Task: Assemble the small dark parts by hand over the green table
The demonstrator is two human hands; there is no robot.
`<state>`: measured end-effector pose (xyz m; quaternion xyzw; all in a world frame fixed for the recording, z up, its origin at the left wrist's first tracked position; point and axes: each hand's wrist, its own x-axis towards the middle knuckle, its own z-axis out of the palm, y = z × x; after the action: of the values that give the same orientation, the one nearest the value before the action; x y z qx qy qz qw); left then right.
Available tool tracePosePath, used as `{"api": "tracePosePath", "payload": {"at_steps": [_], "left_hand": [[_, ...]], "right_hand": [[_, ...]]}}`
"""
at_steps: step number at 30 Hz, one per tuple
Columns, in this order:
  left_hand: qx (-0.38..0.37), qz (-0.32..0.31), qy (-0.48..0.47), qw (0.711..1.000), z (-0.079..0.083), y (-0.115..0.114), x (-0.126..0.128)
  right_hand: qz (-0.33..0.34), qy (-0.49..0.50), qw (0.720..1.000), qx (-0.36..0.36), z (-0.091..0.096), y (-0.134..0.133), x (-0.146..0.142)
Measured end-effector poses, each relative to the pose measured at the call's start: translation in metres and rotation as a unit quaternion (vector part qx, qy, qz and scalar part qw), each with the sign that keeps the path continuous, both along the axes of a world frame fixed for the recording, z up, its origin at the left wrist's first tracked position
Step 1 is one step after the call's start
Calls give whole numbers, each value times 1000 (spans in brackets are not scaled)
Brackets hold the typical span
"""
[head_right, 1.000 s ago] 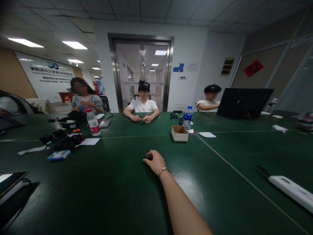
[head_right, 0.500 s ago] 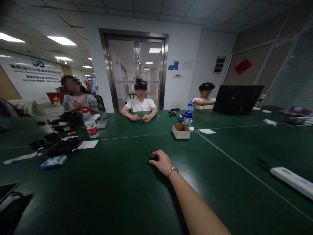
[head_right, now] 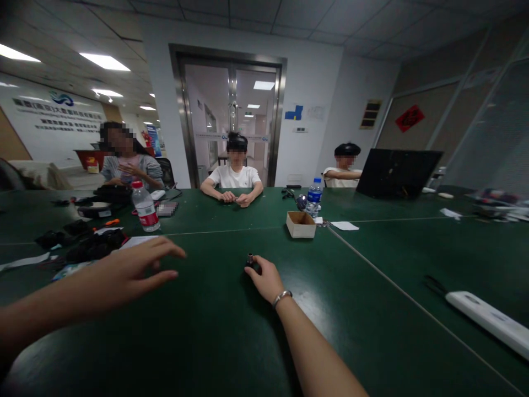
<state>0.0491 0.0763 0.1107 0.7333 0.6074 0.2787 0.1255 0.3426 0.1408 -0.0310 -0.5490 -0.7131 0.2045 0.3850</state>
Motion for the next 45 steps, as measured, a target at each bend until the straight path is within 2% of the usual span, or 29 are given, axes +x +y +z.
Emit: {"api": "tracePosePath", "payload": {"at_steps": [1,2,4,6,9,12,14,17,20,23,27,33,36,41,45], "left_hand": [[-45,-98,24,994,4,18,21],[-66,-155,34,985,3,34,43],[-65,-210,20,975,-10,61,81],[-74,-234,-10,969,-35,80,109],[-108,-215,-113,964,-81,94,132],[-149,-163,-261,940,-119,95,140],[-149,-114,-322,928,-136,91,140],[-88,-68,-361,926,-150,84,138],[-40,-40,-388,920,-156,84,133],[-41,-24,-421,906,-159,89,128],[-30,-46,-444,895,-160,93,127],[-43,-86,-446,890,-153,83,127],[-50,-104,-437,892,-153,79,126],[-19,-40,-466,884,-157,72,126],[-26,-33,-446,894,-150,61,125]], "right_hand": [[7,4,1000,1,0,0,0],[14,7,1000,5,0,-1,-1],[20,5,1000,16,-1,0,-1],[17,-8,999,26,-2,1,-1],[16,-40,998,39,-3,2,-1],[20,-56,997,49,-3,2,-2],[18,-49,997,53,-3,2,-5],[19,-15,998,65,-3,2,-11],[29,40,997,64,-7,4,-18],[41,124,991,27,-11,8,-22],[62,218,973,-44,-15,14,-23],[91,327,934,-114,-15,20,-17],[85,348,924,-130,-15,21,-15],[118,319,934,-111,-15,14,-15],[152,322,930,-95,-15,6,-11]]}}
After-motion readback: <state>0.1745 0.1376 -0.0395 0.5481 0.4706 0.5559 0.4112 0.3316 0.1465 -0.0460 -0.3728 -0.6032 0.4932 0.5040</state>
